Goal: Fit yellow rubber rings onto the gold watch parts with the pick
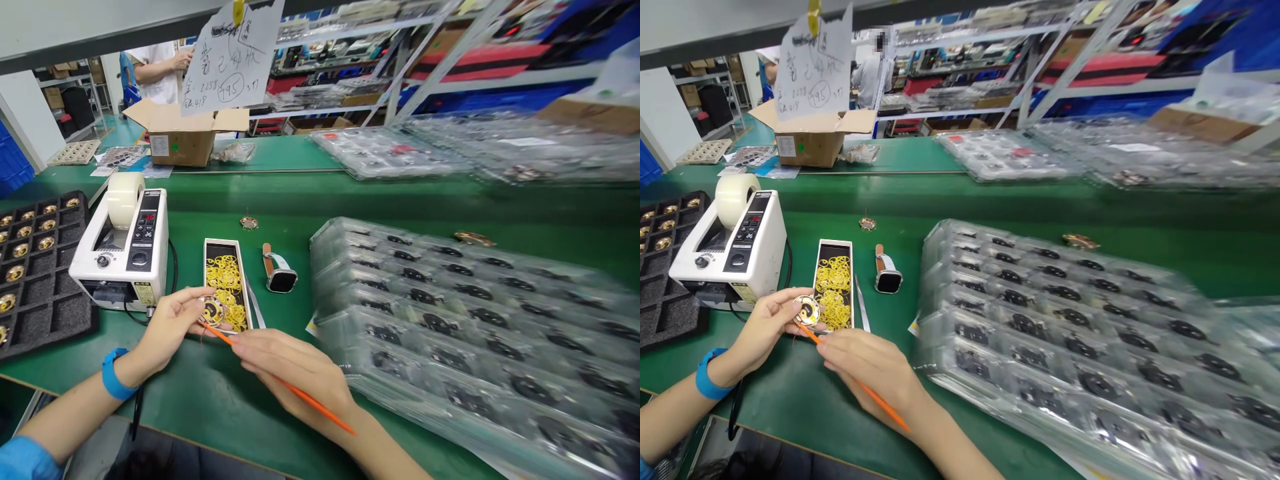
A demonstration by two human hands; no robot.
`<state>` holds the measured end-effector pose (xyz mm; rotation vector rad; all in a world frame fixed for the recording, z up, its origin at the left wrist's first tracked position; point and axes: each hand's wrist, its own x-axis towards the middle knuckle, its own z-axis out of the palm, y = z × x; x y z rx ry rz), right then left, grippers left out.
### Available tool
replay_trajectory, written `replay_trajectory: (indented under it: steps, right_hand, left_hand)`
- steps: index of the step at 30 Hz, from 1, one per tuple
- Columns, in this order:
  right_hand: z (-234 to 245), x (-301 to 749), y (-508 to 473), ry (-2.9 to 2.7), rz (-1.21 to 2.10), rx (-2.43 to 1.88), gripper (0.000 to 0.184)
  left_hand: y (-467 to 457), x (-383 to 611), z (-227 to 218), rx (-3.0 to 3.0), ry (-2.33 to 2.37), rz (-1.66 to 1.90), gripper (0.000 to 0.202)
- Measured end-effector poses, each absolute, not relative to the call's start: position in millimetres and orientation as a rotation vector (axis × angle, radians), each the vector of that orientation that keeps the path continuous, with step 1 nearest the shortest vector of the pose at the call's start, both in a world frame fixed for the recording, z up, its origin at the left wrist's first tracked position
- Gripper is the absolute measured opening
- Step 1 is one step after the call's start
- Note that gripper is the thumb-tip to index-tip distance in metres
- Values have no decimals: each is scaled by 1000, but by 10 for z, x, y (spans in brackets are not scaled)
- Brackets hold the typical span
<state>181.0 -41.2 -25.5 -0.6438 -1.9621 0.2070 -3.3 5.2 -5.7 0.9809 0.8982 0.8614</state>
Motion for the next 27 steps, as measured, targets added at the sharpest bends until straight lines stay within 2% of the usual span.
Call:
replay_trajectory:
  steps: [4,9,18,27]
  right_hand:
    - [-232,1789,-479,-1790,147,-853,31]
    - [-258,1727,-476,-1707,51,-902,27]
    - [-380,1773,-422,-2087,-271,-700,29]
    - [-280,1802,-483,-1492,187,-987,26]
  left_hand:
    - [19,-20,-75,992,847,840,49]
    - [-12,8,-104,1000,812,799,49]
    - [9,-8,-114,906,825,795,40]
    - [18,34,-97,1020,895,834,34]
